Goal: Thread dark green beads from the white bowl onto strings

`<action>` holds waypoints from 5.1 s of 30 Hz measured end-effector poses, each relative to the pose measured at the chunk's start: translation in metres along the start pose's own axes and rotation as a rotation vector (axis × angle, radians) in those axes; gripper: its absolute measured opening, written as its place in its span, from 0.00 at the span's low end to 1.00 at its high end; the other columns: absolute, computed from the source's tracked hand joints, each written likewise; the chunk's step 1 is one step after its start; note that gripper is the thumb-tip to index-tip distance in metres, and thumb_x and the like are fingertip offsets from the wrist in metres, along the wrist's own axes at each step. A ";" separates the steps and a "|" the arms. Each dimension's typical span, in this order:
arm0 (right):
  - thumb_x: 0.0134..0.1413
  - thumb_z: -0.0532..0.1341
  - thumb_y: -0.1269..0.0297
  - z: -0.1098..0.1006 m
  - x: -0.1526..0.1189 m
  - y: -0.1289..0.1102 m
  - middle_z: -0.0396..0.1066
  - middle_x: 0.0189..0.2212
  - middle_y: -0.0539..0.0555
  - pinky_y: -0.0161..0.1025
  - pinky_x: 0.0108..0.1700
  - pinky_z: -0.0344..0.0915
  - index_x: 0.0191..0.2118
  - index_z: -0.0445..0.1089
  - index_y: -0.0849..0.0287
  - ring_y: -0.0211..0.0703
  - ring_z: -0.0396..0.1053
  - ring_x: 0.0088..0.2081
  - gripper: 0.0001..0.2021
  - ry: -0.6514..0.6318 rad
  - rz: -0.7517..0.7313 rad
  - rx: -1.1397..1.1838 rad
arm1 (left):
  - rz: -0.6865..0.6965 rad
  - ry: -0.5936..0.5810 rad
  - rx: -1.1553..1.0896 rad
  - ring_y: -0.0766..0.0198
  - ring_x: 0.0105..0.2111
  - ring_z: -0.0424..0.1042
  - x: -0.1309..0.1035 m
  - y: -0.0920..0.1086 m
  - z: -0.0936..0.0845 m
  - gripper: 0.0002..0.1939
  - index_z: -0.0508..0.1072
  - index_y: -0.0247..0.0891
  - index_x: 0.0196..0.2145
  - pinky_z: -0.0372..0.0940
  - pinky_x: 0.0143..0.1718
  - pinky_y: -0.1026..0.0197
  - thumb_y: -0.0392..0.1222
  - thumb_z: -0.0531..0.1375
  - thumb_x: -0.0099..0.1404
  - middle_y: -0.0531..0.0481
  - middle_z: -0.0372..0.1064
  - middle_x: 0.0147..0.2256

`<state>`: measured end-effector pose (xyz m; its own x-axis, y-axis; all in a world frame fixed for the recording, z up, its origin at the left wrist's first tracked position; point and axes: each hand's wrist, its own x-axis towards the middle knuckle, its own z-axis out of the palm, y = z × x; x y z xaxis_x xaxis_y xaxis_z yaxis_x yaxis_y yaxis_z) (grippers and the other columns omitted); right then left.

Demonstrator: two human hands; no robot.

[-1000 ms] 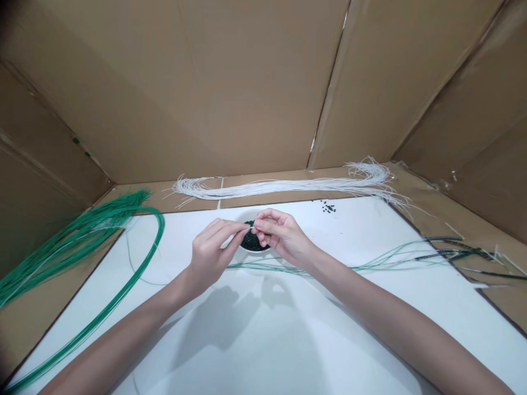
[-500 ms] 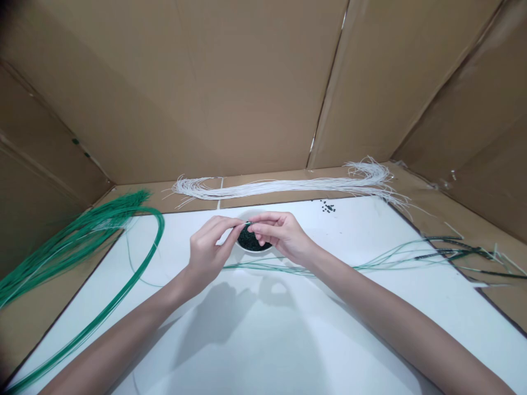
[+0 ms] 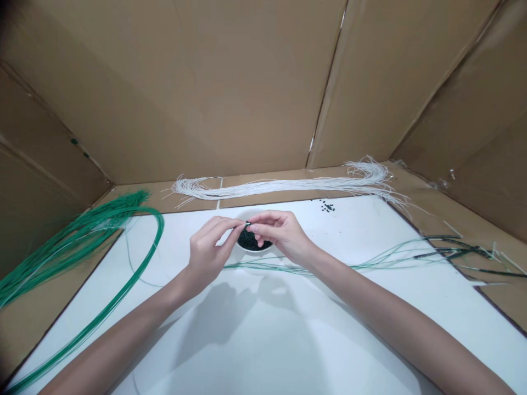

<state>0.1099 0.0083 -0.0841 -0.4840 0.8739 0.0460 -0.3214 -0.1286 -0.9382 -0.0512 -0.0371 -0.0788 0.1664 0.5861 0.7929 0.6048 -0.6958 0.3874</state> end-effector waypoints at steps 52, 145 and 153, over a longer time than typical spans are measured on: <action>0.44 0.60 0.62 -0.001 -0.005 -0.009 0.69 0.25 0.52 0.34 0.26 0.66 0.28 0.71 0.61 0.34 0.64 0.22 0.07 0.044 -0.307 -0.700 | -0.110 -0.070 -0.061 0.69 0.24 0.66 -0.002 -0.012 0.005 0.07 0.74 0.39 0.34 0.62 0.28 0.65 0.38 0.58 0.57 0.52 0.73 0.28; 0.35 0.67 0.67 -0.007 0.006 0.000 0.72 0.22 0.51 0.30 0.27 0.70 0.26 0.72 0.62 0.37 0.71 0.26 0.07 0.147 -0.039 -0.113 | -0.213 -0.112 -0.005 0.70 0.28 0.62 -0.003 -0.010 0.006 0.04 0.65 0.37 0.32 0.58 0.31 0.69 0.34 0.51 0.62 0.52 0.64 0.29; 0.38 0.64 0.63 -0.007 0.002 0.001 0.72 0.25 0.53 0.37 0.31 0.70 0.27 0.71 0.62 0.40 0.71 0.27 0.08 0.181 -0.234 -0.472 | -0.176 -0.131 0.018 0.70 0.31 0.64 -0.004 -0.013 0.007 0.04 0.65 0.37 0.33 0.59 0.32 0.68 0.35 0.51 0.62 0.51 0.65 0.30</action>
<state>0.1146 0.0135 -0.0875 -0.2826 0.9259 0.2505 0.0164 0.2658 -0.9639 -0.0544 -0.0272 -0.0909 0.1564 0.7478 0.6452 0.6470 -0.5712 0.5052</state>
